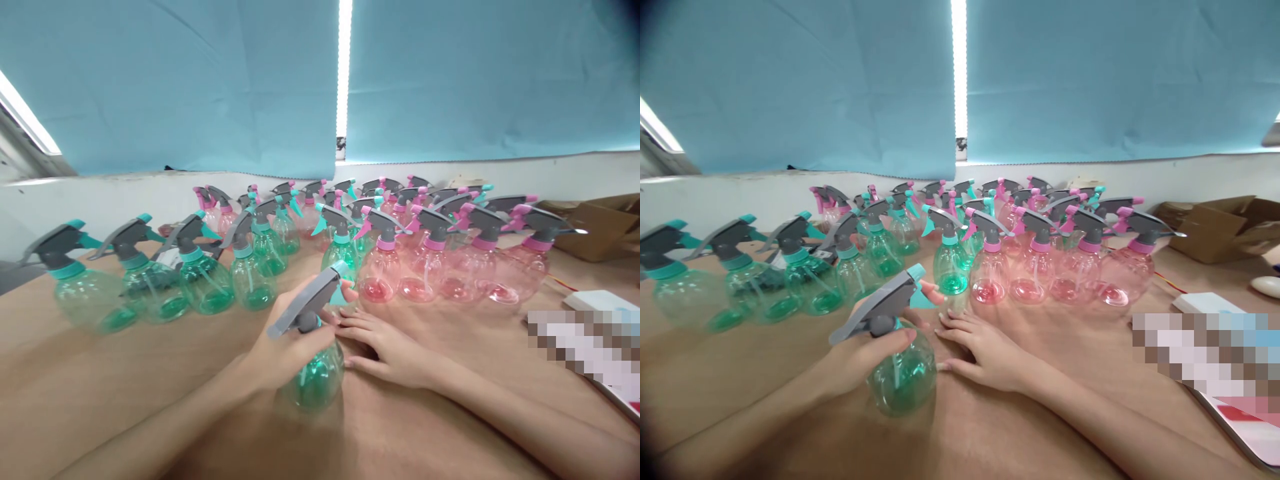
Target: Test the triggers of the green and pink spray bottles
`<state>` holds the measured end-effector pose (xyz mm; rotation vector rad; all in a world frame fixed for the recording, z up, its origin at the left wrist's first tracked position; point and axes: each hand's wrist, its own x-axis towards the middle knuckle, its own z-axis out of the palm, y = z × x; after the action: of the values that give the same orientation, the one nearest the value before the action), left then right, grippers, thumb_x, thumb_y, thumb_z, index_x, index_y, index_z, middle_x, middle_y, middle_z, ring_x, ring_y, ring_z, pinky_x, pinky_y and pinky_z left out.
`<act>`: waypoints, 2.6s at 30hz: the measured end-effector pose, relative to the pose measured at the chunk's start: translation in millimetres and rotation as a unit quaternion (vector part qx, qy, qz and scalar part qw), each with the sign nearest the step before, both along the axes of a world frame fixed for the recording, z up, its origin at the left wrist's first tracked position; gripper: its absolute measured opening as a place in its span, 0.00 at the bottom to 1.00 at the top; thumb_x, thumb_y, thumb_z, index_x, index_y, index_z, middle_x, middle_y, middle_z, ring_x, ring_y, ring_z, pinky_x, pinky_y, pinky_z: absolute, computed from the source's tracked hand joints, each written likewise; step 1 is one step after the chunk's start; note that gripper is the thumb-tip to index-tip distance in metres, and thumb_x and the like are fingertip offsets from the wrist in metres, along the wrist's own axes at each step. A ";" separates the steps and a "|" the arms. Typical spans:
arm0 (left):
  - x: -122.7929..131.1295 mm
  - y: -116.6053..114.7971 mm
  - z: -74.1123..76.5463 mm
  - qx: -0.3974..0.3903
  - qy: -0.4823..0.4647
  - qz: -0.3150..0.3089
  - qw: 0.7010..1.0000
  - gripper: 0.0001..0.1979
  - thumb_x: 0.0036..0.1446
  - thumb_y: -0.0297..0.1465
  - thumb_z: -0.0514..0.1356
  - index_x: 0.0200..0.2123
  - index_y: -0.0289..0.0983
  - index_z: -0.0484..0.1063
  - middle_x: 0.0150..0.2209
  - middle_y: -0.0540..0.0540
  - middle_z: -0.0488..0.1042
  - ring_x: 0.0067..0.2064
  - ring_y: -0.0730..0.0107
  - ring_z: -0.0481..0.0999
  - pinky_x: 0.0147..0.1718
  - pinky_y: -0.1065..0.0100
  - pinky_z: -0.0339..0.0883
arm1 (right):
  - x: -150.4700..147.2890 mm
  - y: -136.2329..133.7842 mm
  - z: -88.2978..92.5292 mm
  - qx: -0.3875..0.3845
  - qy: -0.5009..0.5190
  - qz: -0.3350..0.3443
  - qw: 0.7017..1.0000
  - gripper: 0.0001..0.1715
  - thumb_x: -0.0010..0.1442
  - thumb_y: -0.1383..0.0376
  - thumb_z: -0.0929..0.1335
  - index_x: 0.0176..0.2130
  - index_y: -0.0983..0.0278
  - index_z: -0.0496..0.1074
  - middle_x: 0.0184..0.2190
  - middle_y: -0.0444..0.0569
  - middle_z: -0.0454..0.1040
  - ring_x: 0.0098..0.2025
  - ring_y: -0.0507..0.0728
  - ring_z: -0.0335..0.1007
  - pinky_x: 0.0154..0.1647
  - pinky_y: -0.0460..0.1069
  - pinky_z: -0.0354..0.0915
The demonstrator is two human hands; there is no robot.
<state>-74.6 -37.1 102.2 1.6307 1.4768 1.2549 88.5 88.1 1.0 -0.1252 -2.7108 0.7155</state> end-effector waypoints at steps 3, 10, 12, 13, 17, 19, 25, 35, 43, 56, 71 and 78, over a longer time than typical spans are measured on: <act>-1.9 0.2 0.3 0.015 -0.015 -0.002 1.000 0.11 0.47 0.26 0.58 0.38 0.38 0.71 0.32 0.49 0.73 0.33 0.67 0.74 0.34 0.66 0.69 | 0.1 -0.4 0.2 -0.009 0.002 -0.001 1.000 0.31 0.65 0.51 0.64 0.62 0.60 0.64 0.64 0.55 0.62 0.67 0.64 0.53 0.65 0.62 0.55; -2.1 0.6 4.7 0.020 0.031 0.014 0.999 0.07 0.46 0.26 0.57 0.33 0.37 0.68 0.28 0.51 0.69 0.29 0.69 0.71 0.29 0.69 0.66 | -0.4 0.0 1.3 -0.002 -0.003 0.000 1.000 0.32 0.65 0.50 0.64 0.62 0.62 0.64 0.63 0.55 0.64 0.66 0.63 0.55 0.64 0.60 0.56; -1.4 0.7 5.3 0.015 0.037 0.004 0.999 0.09 0.47 0.27 0.56 0.35 0.38 0.69 0.30 0.51 0.71 0.29 0.70 0.72 0.28 0.70 0.65 | -0.3 0.4 0.8 -0.002 -0.007 -0.001 1.000 0.32 0.65 0.49 0.64 0.62 0.62 0.64 0.64 0.55 0.62 0.67 0.63 0.53 0.65 0.60 0.55; -0.9 0.7 5.3 0.009 0.037 0.002 0.999 0.11 0.48 0.27 0.56 0.38 0.38 0.69 0.32 0.50 0.72 0.30 0.70 0.72 0.28 0.70 0.66 | -0.2 0.6 0.3 -0.003 -0.011 -0.002 1.000 0.32 0.65 0.49 0.64 0.62 0.61 0.63 0.65 0.55 0.61 0.67 0.63 0.53 0.65 0.60 0.55; 2.8 0.1 3.8 -0.015 0.054 0.028 0.998 0.17 0.49 0.28 0.55 0.44 0.41 0.69 0.31 0.52 0.72 0.30 0.69 0.72 0.28 0.70 0.66 | 0.2 0.7 -1.4 -0.005 -0.029 -0.006 1.000 0.32 0.66 0.49 0.63 0.63 0.61 0.63 0.66 0.56 0.59 0.68 0.62 0.52 0.66 0.60 0.53; 4.8 -0.1 3.1 -0.010 0.060 0.045 0.997 0.16 0.48 0.28 0.55 0.43 0.41 0.69 0.29 0.53 0.71 0.29 0.70 0.70 0.28 0.70 0.64 | 0.3 0.6 -1.6 -0.003 -0.031 -0.007 0.999 0.32 0.66 0.49 0.63 0.63 0.62 0.62 0.65 0.56 0.60 0.68 0.63 0.51 0.66 0.61 0.53; 7.0 0.2 3.3 -0.004 0.070 0.057 0.996 0.14 0.50 0.30 0.53 0.42 0.41 0.69 0.29 0.52 0.71 0.29 0.70 0.68 0.27 0.70 0.62 | -0.3 0.8 -1.3 0.005 -0.029 -0.007 1.000 0.29 0.67 0.52 0.62 0.62 0.62 0.63 0.65 0.56 0.61 0.67 0.62 0.52 0.66 0.60 0.54; 1.7 1.8 0.8 -0.008 0.086 0.041 0.995 0.24 0.49 0.28 0.54 0.52 0.40 0.68 0.24 0.55 0.64 0.24 0.72 0.63 0.25 0.71 0.60 | -0.4 -3.1 -5.0 0.040 -0.020 -0.082 0.996 0.25 0.69 0.57 0.61 0.59 0.63 0.68 0.61 0.56 0.66 0.65 0.63 0.57 0.62 0.60 0.60; 2.2 2.5 -0.1 -0.004 0.082 0.044 0.996 0.24 0.49 0.28 0.55 0.51 0.39 0.69 0.23 0.56 0.60 0.23 0.73 0.58 0.23 0.71 0.59 | 2.6 -0.2 -8.9 0.045 -0.029 -0.102 0.993 0.27 0.69 0.55 0.60 0.62 0.64 0.65 0.63 0.55 0.63 0.66 0.64 0.56 0.64 0.62 0.57; 4.0 0.5 3.4 -0.014 0.073 0.044 0.996 0.24 0.48 0.26 0.54 0.51 0.40 0.69 0.31 0.52 0.72 0.26 0.73 0.63 0.28 0.70 0.63 | 4.6 -0.3 -3.2 0.018 -0.038 -0.098 0.994 0.27 0.68 0.55 0.61 0.62 0.63 0.65 0.64 0.55 0.62 0.66 0.64 0.55 0.64 0.62 0.56; 4.2 0.6 1.6 -0.025 0.089 0.085 0.992 0.15 0.45 0.28 0.55 0.40 0.39 0.69 0.24 0.54 0.67 0.26 0.70 0.67 0.26 0.69 0.62 | 4.3 0.3 -2.8 0.017 -0.046 -0.095 0.994 0.28 0.69 0.54 0.60 0.62 0.64 0.64 0.64 0.55 0.61 0.66 0.64 0.55 0.65 0.62 0.55; 6.8 1.1 6.2 -0.017 0.040 0.052 0.998 0.21 0.45 0.27 0.55 0.45 0.41 0.71 0.37 0.49 0.74 0.30 0.68 0.71 0.32 0.66 0.67 | 4.3 1.4 -5.9 0.017 -0.035 -0.095 0.995 0.27 0.69 0.54 0.60 0.62 0.62 0.64 0.64 0.54 0.62 0.66 0.64 0.56 0.64 0.63 0.56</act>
<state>-67.8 -36.0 108.4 1.6159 1.6429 1.2261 92.8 89.5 -4.9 -0.4020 -2.7272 0.6201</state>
